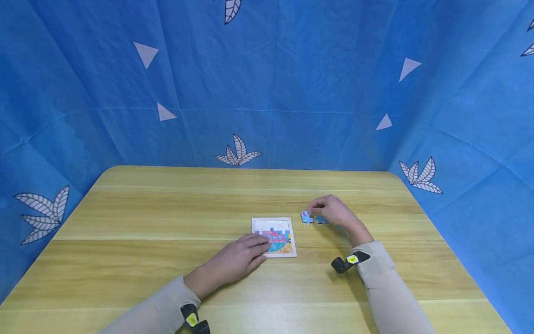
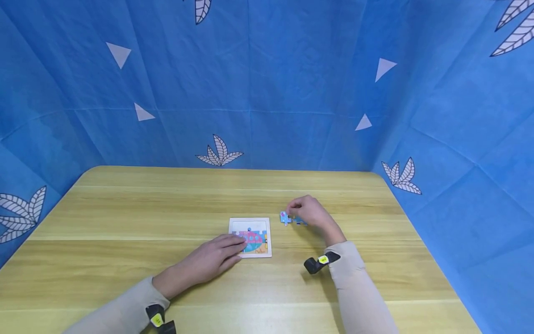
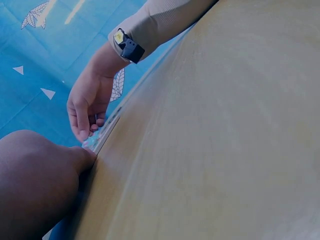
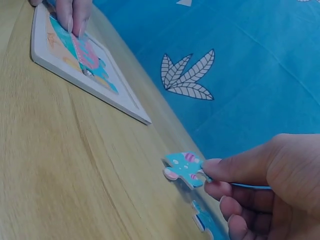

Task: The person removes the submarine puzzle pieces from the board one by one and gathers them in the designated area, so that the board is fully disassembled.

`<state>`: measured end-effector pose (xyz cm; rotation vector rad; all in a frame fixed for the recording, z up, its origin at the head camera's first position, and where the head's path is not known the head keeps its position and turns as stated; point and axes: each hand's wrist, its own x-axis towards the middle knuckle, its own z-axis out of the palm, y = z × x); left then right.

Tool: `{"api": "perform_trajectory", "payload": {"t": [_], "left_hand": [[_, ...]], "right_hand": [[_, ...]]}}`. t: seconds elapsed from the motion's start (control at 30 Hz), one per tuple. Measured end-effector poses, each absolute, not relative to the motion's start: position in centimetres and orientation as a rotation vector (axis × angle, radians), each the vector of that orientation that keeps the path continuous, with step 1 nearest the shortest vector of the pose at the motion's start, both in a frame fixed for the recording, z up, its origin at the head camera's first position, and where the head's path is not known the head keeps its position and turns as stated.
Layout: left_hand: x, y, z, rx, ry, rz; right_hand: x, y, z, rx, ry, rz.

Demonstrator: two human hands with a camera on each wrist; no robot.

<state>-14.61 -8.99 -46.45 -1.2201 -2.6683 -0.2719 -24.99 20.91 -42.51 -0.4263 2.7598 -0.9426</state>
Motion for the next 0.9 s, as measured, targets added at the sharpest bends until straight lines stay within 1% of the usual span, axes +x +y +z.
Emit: {"api": "perform_trajectory", "payload": {"t": [0.9], "left_hand": [[-14.56,-8.98,-46.46,-1.224,-2.644,-0.292]], "right_hand": [[-24.95,20.58,-43.09,-0.391,2.755,-0.93]]}}
